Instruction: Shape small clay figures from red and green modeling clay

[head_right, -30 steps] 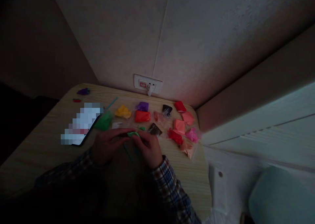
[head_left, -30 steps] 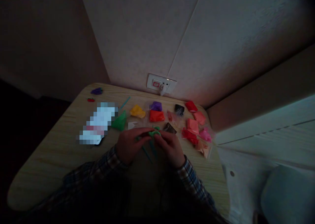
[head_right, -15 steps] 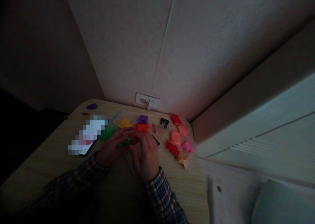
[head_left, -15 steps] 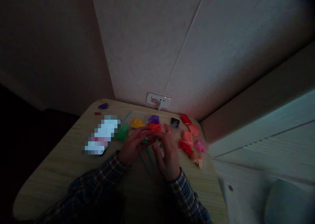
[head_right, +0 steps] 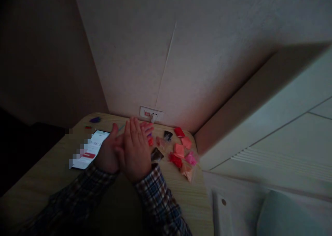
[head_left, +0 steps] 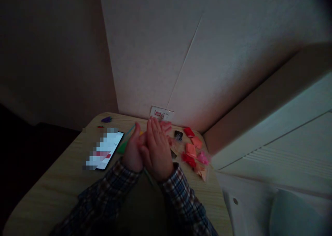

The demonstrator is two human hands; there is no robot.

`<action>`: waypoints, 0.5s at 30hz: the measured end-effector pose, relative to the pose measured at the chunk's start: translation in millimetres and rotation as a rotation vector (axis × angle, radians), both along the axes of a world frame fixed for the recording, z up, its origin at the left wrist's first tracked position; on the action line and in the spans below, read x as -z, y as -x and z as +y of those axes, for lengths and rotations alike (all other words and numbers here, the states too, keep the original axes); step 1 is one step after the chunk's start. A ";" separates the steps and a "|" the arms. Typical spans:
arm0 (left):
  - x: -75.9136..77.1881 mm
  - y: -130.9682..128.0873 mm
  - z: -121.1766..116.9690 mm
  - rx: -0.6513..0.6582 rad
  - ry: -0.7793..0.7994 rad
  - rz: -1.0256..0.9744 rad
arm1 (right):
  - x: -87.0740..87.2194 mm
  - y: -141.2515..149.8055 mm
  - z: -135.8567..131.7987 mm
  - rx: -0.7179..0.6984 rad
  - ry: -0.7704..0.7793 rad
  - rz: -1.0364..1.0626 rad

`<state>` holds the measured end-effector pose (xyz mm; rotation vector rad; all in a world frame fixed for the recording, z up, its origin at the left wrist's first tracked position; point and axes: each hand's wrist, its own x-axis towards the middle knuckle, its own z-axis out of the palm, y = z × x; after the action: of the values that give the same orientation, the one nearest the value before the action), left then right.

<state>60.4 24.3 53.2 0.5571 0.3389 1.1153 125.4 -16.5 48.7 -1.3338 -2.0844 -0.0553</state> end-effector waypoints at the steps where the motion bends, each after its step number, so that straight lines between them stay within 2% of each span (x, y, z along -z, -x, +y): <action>1: 0.1 2.0 0.4 0.069 0.000 -0.019 | 2.2 0.3 -1.5 -0.057 -0.007 -0.020; 3: 2.5 3.8 -0.7 0.153 -0.003 -0.013 | 4.6 1.7 -3.9 -0.080 0.040 -0.037; 8: 15.2 2.6 -5.8 0.141 0.012 0.041 | 0.9 1.3 -0.2 0.033 0.044 -0.006; 11: 23.8 -1.5 -6.6 0.182 -0.005 0.066 | 0.7 0.2 1.0 -0.063 -0.002 -0.030; 12: 26.1 -4.0 -7.2 0.170 -0.005 0.072 | 1.0 -0.5 1.3 -0.047 -0.020 -0.021; 15: 29.0 -10.7 -7.5 0.114 0.006 0.123 | 3.7 -3.3 2.2 0.122 -0.050 0.029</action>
<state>71.1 16.7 24.2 0.6334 0.4124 0.9722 128.7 -14.3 44.9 -1.4220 -1.9631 -0.1384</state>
